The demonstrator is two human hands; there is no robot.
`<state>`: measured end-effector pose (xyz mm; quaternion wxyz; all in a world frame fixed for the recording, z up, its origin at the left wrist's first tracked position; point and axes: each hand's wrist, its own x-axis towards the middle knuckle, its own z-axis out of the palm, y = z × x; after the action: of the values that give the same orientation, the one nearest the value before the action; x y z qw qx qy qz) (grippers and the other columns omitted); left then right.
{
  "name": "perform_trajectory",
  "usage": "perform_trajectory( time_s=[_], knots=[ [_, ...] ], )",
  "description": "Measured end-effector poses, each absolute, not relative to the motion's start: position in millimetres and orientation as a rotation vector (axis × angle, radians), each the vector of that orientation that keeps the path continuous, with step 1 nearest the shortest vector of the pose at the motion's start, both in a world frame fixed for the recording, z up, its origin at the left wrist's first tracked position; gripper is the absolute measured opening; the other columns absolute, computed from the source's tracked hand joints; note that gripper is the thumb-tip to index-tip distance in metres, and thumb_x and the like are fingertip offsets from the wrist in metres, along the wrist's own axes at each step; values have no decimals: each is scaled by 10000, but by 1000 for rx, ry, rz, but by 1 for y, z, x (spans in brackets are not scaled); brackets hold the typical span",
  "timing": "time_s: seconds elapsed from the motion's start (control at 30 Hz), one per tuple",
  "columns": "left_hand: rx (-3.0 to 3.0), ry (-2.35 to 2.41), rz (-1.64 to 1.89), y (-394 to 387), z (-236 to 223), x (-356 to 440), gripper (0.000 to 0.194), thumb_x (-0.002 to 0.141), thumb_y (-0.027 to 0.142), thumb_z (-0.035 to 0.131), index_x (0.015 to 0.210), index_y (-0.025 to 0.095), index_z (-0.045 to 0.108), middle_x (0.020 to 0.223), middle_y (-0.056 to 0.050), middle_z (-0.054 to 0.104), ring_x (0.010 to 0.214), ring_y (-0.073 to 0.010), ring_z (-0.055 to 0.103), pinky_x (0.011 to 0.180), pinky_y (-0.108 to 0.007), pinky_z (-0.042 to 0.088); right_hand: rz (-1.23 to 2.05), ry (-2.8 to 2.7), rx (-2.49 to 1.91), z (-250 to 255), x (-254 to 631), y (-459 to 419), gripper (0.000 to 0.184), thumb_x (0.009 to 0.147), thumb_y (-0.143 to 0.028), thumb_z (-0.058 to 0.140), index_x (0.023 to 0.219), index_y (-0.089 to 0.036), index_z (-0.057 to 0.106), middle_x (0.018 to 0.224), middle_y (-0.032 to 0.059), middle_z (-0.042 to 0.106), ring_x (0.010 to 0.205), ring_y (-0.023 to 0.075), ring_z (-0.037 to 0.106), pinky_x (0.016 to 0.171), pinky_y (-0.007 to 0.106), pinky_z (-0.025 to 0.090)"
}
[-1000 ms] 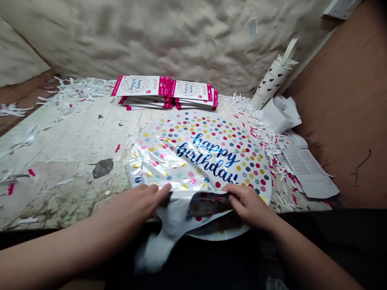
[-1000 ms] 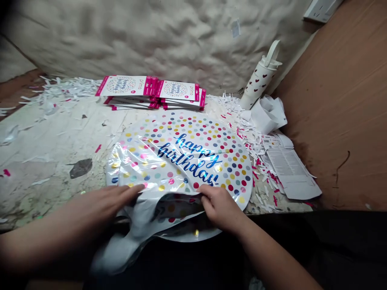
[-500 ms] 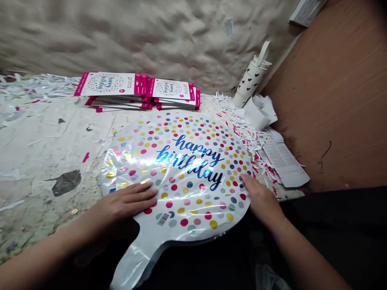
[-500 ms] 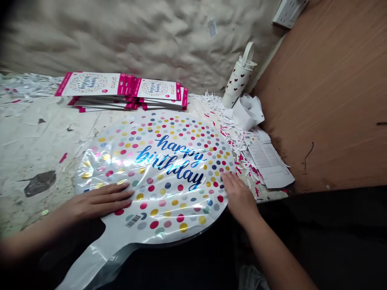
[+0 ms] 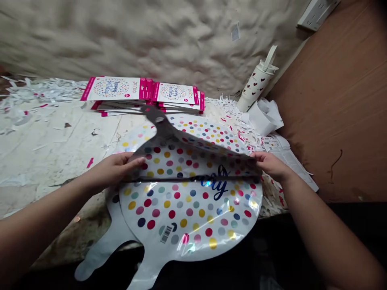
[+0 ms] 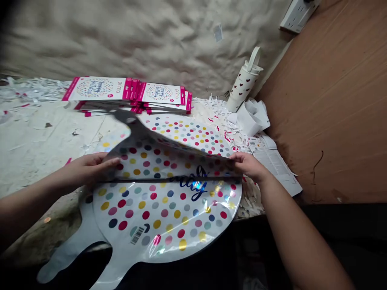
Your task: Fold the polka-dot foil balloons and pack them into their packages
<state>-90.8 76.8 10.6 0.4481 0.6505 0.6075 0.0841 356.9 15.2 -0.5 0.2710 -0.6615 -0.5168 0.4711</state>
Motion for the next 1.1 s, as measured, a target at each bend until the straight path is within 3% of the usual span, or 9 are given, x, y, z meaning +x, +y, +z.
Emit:
perform_trajectory(
  time_s=[0.1, 0.17, 0.3, 0.43, 0.57, 0.67, 0.83, 1.0, 1.1],
  knots=[
    [1619, 1484, 64, 93, 15, -90, 405, 809, 554, 462, 741, 158, 509, 498, 80, 428, 480, -69, 441, 462, -138, 329, 1321, -1393, -1872, -2, 357, 35, 360, 606, -487, 697, 682, -161, 567, 599, -19, 568, 534, 103, 500, 517, 231, 407],
    [1790, 1670, 54, 93, 14, -87, 421, 838, 562, 394, 777, 169, 532, 522, 58, 450, 528, -112, 481, 497, -184, 377, 1186, -1365, -1927, -7, 352, 46, 387, 642, -544, 631, 699, -177, 526, 570, -39, 521, 496, 91, 458, 479, 220, 374],
    [2428, 1827, 366, 73, 6, -68, 429, 896, 415, 319, 1164, 148, 520, 1083, -100, 605, 1070, -297, 515, 886, -418, 419, 957, -1386, -2004, -17, 342, 73, 353, 703, -543, 544, 776, -199, 517, 583, -46, 513, 507, 103, 456, 487, 225, 369],
    [2751, 1344, 239, 47, -10, -49, 515, 921, 366, 256, 1298, 79, 458, 1373, -163, 433, 1268, -282, 385, 1049, -428, 301, 683, -1470, -2138, -13, 338, 104, 246, 735, -438, 558, 766, -195, 574, 616, -16, 546, 617, 151, 516, 591, 267, 407],
    [2653, 1426, -36, 37, -25, -48, 653, 886, 507, 300, 1374, 77, 359, 1432, -174, 330, 1326, -336, 277, 1048, -515, 260, 351, -1495, -2239, 3, 304, 110, 320, 793, -366, 535, 1039, -166, 580, 1017, 122, 613, 1016, 295, 515, 862, 418, 378],
    [2625, 1506, -112, 36, -31, -48, 720, 843, 597, 337, 1420, 173, 263, 1481, -155, 212, 1350, -398, 152, 1008, -625, 191, 203, -1826, -2047, 7, 239, 85, 529, 905, -377, 348, 1339, -75, 350, 1376, 203, 379, 1278, 308, 309, 1042, 460, 215],
    [2661, 1512, -89, 35, -35, -51, 694, 840, 597, 345, 1427, 250, 217, 1496, -154, 168, 1347, -428, 121, 972, -653, 176, 502, -2481, -1696, -13, 190, 25, 671, 844, -587, 392, 1418, -269, 252, 1500, -27, 222, 1368, 221, 201, 1128, 370, 109],
    [2568, 1523, -140, 41, -24, -39, 705, 837, 614, 315, 1423, 228, 252, 1501, -137, 170, 1349, -418, 131, 987, -625, 203, 215, -1978, -2381, -15, 280, -21, 620, 918, -425, 259, 1393, -27, 284, 1396, 275, 336, 1301, 401, 297, 1027, 630, 163],
    [2610, 1483, -58, 43, -20, -7, 758, 851, 613, 274, 1435, 133, 213, 1504, -152, 141, 1370, -366, 90, 1051, -556, 166, 100, -1970, -2353, -14, 294, -41, 563, 916, -405, 287, 1388, -103, 338, 1340, 227, 445, 1253, 361, 390, 1042, 534, 250]
  ],
)
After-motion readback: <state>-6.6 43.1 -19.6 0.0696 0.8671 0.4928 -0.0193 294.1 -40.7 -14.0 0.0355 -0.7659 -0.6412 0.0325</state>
